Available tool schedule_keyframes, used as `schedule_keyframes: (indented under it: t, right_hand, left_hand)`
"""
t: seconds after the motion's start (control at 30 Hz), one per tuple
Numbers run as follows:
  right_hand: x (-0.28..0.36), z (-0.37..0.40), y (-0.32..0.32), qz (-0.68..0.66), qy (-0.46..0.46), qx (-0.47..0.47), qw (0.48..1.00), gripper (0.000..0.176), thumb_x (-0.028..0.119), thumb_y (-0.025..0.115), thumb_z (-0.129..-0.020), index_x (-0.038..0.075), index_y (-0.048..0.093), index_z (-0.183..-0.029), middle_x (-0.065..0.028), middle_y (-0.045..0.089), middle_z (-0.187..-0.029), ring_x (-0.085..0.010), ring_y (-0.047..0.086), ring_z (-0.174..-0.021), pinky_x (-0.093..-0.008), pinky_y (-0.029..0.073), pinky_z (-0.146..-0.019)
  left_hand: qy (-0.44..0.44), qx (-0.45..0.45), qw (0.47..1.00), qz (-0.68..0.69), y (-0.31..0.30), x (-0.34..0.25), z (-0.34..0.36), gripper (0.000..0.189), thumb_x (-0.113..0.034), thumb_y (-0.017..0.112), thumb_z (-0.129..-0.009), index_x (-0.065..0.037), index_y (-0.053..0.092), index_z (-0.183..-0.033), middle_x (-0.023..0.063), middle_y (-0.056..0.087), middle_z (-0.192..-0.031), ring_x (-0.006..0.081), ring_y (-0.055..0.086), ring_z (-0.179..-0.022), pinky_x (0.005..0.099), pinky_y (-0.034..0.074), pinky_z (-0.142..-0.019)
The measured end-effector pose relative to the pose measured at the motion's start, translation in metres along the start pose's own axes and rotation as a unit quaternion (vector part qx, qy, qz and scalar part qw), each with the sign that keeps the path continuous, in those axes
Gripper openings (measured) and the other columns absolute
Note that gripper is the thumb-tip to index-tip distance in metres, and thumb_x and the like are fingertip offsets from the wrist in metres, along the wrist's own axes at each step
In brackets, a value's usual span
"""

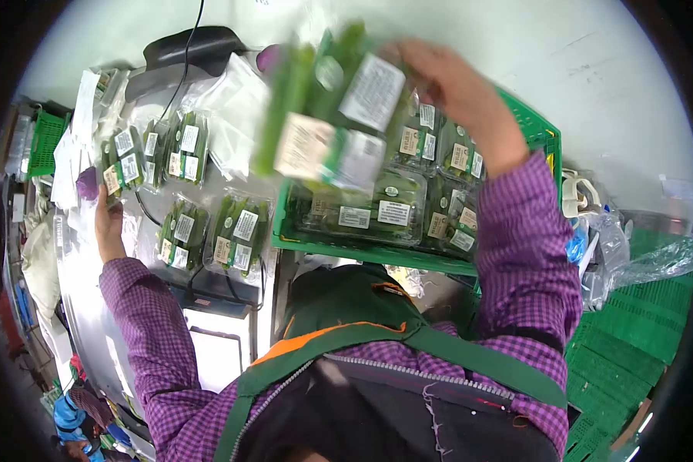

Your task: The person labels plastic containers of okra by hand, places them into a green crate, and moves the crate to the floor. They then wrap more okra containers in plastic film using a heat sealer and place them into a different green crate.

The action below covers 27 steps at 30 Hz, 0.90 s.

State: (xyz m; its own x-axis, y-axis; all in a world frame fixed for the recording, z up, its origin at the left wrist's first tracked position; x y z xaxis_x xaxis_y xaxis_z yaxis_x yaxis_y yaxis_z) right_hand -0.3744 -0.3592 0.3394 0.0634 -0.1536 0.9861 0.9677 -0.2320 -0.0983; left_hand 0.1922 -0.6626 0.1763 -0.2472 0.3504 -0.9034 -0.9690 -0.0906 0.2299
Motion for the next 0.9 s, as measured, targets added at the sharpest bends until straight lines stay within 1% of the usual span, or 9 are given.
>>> schedule_keyframes:
  t: [0.07,0.23,0.43,0.57,0.63,0.73,0.77,0.83,0.9]
  right_hand:
    - [-0.037,0.026,-0.003,0.043,0.101,-0.022,0.994,0.033,0.037,0.057,-0.086,0.011,0.066,-0.105,0.0077,0.059,-0.082,-0.0015,0.034,-0.055,-0.0193,0.023,-0.047]
    - [-0.145,0.027,0.002,-0.037,0.235,-0.002,0.971,0.027,0.025,0.062,-0.086,0.002,0.064,-0.101,0.0018,0.059,-0.078,-0.0043,0.047,-0.061,-0.0176,0.035,-0.048]
    - [-0.181,0.008,0.036,-0.117,0.249,-0.021,0.961,0.032,0.026,0.066,-0.084,-0.002,0.063,-0.100,-0.0013,0.058,-0.076,-0.0054,0.045,-0.053,-0.0192,0.038,-0.046]
    - [-0.145,0.029,0.002,0.109,0.136,-0.028,0.984,0.050,0.030,0.067,-0.082,-0.003,0.055,-0.117,-0.0039,0.062,-0.092,-0.0081,0.055,-0.072,-0.0201,0.043,-0.051]
    - [-0.106,0.067,-0.007,-0.110,0.134,0.030,0.984,0.053,0.028,0.065,-0.084,-0.003,0.047,-0.124,-0.0053,0.060,-0.102,-0.0093,0.057,-0.081,-0.0217,0.046,-0.059]
    - [-0.109,0.111,-0.023,-0.238,0.168,0.118,0.949,0.045,0.021,0.058,-0.089,0.001,0.043,-0.126,-0.0033,0.057,-0.105,-0.0107,0.056,-0.083,-0.0260,0.050,-0.069]
    - [-0.123,0.119,-0.028,-0.182,0.215,0.027,0.959,0.041,0.021,0.059,-0.088,0.002,0.046,-0.122,-0.0015,0.056,-0.107,-0.0103,0.055,-0.090,-0.0287,0.050,-0.077]
    - [-0.156,0.136,-0.053,-0.173,0.227,0.051,0.957,0.039,0.019,0.060,-0.088,0.003,0.046,-0.121,-0.0007,0.056,-0.108,-0.0110,0.056,-0.094,-0.0298,0.049,-0.081]
    - [-0.175,0.150,-0.062,-0.203,0.233,0.044,0.950,0.038,0.020,0.061,-0.088,0.004,0.048,-0.120,-0.0017,0.057,-0.105,-0.0112,0.057,-0.092,-0.0299,0.049,-0.077]
  left_hand:
    - [0.025,0.022,0.999,0.016,0.023,-0.015,0.035,0.025,-0.027,0.067,-0.084,-0.005,0.064,-0.095,0.0008,0.063,-0.083,0.0078,0.052,-0.068,0.0218,0.039,-0.059]
    - [0.044,0.128,0.987,0.086,0.111,-0.020,0.148,0.023,-0.018,0.060,-0.089,-0.002,0.060,-0.105,0.0070,0.064,-0.095,0.0114,0.058,-0.077,0.0225,0.046,-0.061]
    - [-0.013,0.202,0.977,0.059,0.208,0.019,0.245,0.038,-0.027,0.062,-0.087,-0.002,0.055,-0.115,0.0071,0.063,-0.107,0.0169,0.060,-0.095,0.0304,0.050,-0.080]
    - [-0.060,0.293,0.954,-0.002,0.264,0.056,0.289,0.051,-0.025,0.062,-0.086,-0.003,0.045,-0.129,0.0084,0.057,-0.119,0.0181,0.057,-0.105,0.0338,0.045,-0.091]
    - [-0.062,0.338,0.938,-0.038,0.293,0.069,0.314,0.055,-0.018,0.060,-0.088,-0.004,0.036,-0.135,0.0087,0.055,-0.119,0.0164,0.053,-0.106,0.0282,0.050,-0.081]
    - [-0.007,0.441,0.867,-0.232,0.317,0.116,0.336,0.067,-0.016,0.061,-0.088,-0.001,0.022,-0.141,0.0112,0.057,-0.113,0.0137,0.056,-0.095,0.0267,0.048,-0.078]
    - [0.012,0.497,0.835,-0.236,0.330,0.119,0.351,0.072,-0.020,0.064,-0.086,0.001,0.022,-0.140,0.0158,0.059,-0.111,0.0184,0.059,-0.096,0.0299,0.048,-0.082]
    - [0.142,0.533,0.721,-0.419,0.340,0.124,0.346,0.080,-0.026,0.068,-0.082,0.000,0.022,-0.140,0.0244,0.054,-0.117,0.0309,0.055,-0.108,0.0361,0.044,-0.091]
    - [0.393,0.418,0.589,-0.569,0.345,0.128,0.334,0.086,-0.034,0.072,-0.076,0.001,0.025,-0.139,0.0263,0.041,-0.132,0.0360,0.043,-0.121,0.0399,0.037,-0.099]
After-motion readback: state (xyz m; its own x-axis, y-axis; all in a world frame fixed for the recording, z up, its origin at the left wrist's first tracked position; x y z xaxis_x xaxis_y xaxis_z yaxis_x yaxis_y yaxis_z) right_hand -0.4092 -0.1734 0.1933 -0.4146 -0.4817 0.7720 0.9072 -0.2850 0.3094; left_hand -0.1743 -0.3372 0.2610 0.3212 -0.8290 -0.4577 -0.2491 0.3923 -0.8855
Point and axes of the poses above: each hand's wrist, its own z-axis away from the middle knuckle, its own y-axis out of the palm, x = y × z, the point moved 3 cm from there along -z, towards the middle knuckle
